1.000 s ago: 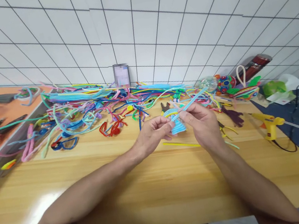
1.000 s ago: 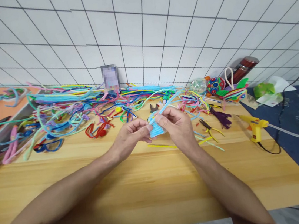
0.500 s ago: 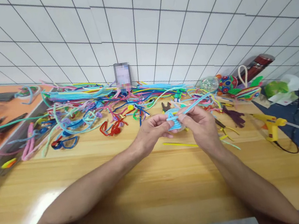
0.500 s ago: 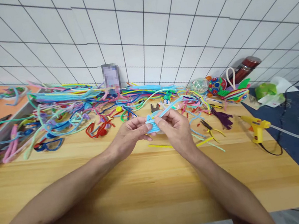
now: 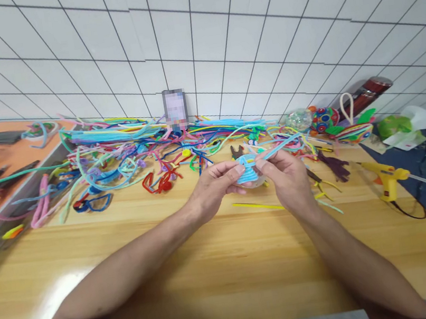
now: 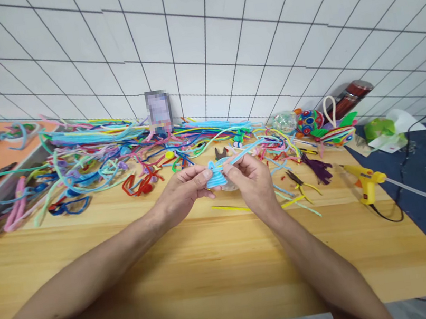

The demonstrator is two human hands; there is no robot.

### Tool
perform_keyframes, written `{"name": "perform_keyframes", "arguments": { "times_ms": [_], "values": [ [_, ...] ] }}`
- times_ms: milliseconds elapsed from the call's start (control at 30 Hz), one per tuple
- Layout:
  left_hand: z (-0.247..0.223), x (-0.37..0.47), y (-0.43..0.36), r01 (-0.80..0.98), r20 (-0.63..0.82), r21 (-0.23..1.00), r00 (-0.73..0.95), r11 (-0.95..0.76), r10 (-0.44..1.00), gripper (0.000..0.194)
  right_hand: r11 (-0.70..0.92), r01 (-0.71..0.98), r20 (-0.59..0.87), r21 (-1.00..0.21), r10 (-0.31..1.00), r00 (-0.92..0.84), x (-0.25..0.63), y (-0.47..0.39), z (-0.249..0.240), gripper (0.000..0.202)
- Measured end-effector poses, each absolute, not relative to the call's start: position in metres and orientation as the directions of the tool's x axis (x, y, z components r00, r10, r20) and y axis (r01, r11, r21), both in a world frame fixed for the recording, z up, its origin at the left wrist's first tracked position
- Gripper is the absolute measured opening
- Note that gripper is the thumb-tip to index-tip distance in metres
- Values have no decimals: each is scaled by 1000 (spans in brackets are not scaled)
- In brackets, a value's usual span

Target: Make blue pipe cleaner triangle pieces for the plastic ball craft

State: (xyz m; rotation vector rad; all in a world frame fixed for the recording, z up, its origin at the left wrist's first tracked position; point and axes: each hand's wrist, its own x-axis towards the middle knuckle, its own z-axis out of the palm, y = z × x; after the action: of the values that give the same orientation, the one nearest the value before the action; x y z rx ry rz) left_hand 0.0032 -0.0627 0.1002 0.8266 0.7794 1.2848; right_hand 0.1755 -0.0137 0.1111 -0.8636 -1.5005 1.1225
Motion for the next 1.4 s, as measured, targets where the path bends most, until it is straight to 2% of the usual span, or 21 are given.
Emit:
{"name": "perform_keyframes", "arguments": {
  "times_ms": [333, 667, 833, 1000, 1233, 1400],
  "values": [
    [100, 1, -61, -498, -69, 859, 116, 118, 991, 44, 272, -49, 276, -961, 936, -221, 173, -11, 107, 15],
    [105, 1, -63, -424, -51, 902, 64, 73, 997, 42, 200, -83, 214, -976, 946, -244, 173, -13, 106, 16],
    [106, 2, -64, -396, -15, 918, -19, 6, 1000, 37, 108, -112, 134, -988, 954, -269, 171, -15, 109, 18],
    [107, 2, -65, -396, 16, 918, -27, -25, 1000, 35, 25, -125, 62, -992, 950, -305, 168, -16, 112, 24],
    [107, 2, -66, -362, 65, 930, 16, -54, 998, 33, 58, -93, 86, -994, 940, -330, 168, -18, 114, 32],
    [107, 2, -67, -334, 118, 938, 64, -90, 991, 33, 144, -86, 163, -986, 945, -284, 168, -19, 111, 28]
  ]
}}
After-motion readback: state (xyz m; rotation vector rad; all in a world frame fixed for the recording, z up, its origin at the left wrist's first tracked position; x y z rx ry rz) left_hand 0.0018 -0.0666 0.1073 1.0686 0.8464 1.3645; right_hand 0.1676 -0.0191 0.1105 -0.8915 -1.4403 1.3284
